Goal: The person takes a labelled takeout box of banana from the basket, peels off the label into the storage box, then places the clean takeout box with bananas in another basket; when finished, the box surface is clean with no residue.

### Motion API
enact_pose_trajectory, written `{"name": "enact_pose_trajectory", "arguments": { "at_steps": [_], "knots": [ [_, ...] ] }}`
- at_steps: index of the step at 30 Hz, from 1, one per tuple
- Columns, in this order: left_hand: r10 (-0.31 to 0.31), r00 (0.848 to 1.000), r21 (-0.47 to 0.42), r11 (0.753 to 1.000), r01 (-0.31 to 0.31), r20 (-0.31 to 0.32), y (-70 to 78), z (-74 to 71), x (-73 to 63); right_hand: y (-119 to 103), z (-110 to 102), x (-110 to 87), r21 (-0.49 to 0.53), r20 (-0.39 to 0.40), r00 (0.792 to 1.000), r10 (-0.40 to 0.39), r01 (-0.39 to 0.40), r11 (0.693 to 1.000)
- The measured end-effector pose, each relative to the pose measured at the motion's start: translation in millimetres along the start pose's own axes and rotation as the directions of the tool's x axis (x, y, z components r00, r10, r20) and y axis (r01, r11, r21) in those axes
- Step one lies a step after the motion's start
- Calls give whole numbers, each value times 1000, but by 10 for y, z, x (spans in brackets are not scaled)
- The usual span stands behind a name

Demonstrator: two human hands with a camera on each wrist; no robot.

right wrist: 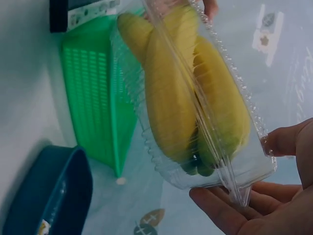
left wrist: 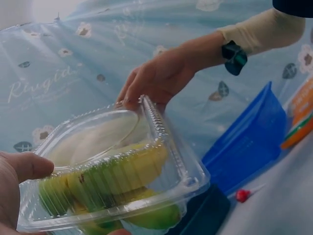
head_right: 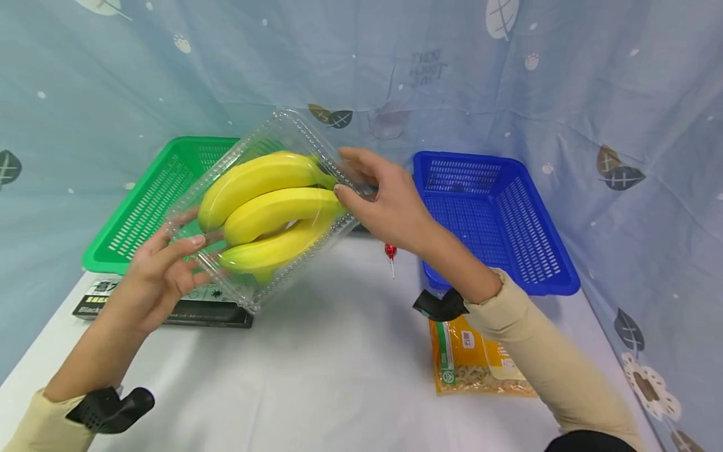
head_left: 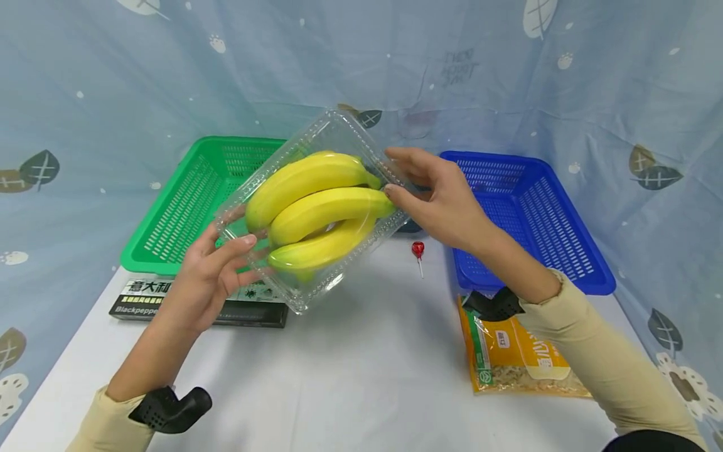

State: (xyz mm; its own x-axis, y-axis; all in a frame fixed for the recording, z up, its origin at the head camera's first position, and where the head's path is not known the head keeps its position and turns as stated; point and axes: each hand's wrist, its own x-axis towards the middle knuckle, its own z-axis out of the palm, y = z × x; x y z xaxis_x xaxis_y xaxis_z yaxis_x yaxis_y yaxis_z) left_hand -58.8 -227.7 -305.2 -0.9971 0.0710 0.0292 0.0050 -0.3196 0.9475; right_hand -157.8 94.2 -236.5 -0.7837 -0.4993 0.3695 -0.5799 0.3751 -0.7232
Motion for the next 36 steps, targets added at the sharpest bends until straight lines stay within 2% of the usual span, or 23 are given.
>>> {"name": "enact_pose_trajectory", "arguments": {
  "at_steps": [6, 10, 14, 19, 24, 28, 32, 36],
  "knots": [
    [-3, 999, -72, 997, 1, -36, 48, -87, 14, -23, 43, 278, -2, -14, 1000, 0, 0, 1000],
    [-7, 999, -72, 997, 4, -50, 94, -129, 31, -21, 79, 447, -11, -26, 999, 26, -27, 1000],
    [9, 997, -113, 993, -17, -72, 163, -187, 84, -23, 127, 627, -25, -27, 997, 68, -69, 997],
    [19, 995, -178, 983, -37, -100, 255, -299, 144, -31, 224, 853, 42, -2, 987, 161, -161, 986],
    [1, 993, -215, 976, -28, -122, 302, -381, 195, -11, 307, 1039, 50, 13, 977, 211, -212, 976],
    [-14, 990, -250, 968, -21, -138, 310, -443, 221, 4, 388, 1183, 109, 33, 971, 235, -238, 965],
    [-31, 985, -277, 961, -16, -167, 313, -523, 226, 17, 515, 1333, 238, 70, 968, 242, -252, 938],
    [-87, 975, -280, 960, 26, -206, 315, -594, 220, 27, 626, 1469, 380, 115, 948, 298, -319, 868]
  ]
}}
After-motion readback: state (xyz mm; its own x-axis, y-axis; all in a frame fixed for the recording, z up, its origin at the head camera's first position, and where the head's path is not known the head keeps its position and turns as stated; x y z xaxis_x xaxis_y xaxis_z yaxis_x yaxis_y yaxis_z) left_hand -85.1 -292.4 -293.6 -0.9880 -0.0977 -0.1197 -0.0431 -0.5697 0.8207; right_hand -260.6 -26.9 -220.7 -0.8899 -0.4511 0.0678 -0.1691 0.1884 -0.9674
